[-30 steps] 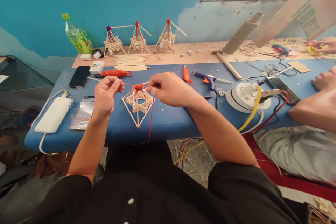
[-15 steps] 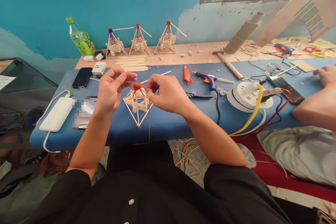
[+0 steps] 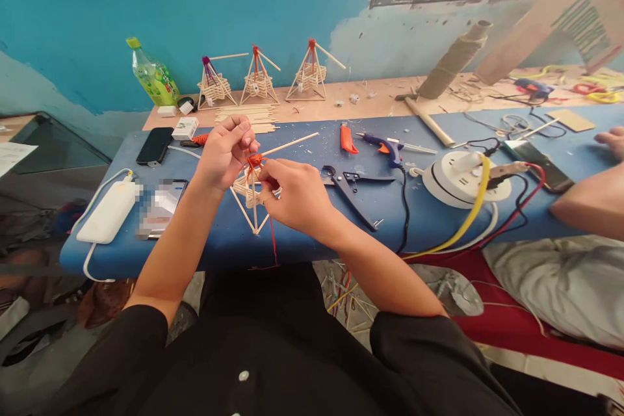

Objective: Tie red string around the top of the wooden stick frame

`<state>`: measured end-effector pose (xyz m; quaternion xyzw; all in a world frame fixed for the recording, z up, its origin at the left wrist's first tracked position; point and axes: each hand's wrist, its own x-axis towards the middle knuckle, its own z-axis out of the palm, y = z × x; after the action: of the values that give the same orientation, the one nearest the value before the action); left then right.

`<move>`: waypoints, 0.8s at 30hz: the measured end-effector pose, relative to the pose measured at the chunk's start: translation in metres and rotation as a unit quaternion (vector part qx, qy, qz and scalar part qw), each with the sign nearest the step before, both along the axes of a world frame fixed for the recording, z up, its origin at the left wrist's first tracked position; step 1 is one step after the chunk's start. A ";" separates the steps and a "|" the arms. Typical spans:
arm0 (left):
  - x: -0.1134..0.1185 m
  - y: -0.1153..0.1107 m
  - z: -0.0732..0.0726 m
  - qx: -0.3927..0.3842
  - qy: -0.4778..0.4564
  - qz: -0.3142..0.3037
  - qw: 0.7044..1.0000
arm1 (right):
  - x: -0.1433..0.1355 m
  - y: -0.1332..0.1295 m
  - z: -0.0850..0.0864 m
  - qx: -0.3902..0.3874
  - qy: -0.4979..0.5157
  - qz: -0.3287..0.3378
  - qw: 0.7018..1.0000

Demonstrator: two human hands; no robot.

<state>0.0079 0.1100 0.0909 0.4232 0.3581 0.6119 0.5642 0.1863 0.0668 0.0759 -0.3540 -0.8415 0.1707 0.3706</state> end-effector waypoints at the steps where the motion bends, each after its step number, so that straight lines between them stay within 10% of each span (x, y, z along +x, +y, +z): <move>1: 0.000 0.000 0.000 -0.009 -0.005 -0.002 1.000 | 0.000 0.000 0.000 0.001 0.002 0.002 1.000; 24: 0.004 0.010 0.001 -0.003 -0.023 0.007 1.000 | -0.012 0.004 -0.006 0.065 -0.059 0.071 0.994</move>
<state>0.0114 0.1198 0.0915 0.4049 0.3501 0.6244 0.5688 0.1746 0.0711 0.0698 -0.2776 -0.8944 0.1204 0.3295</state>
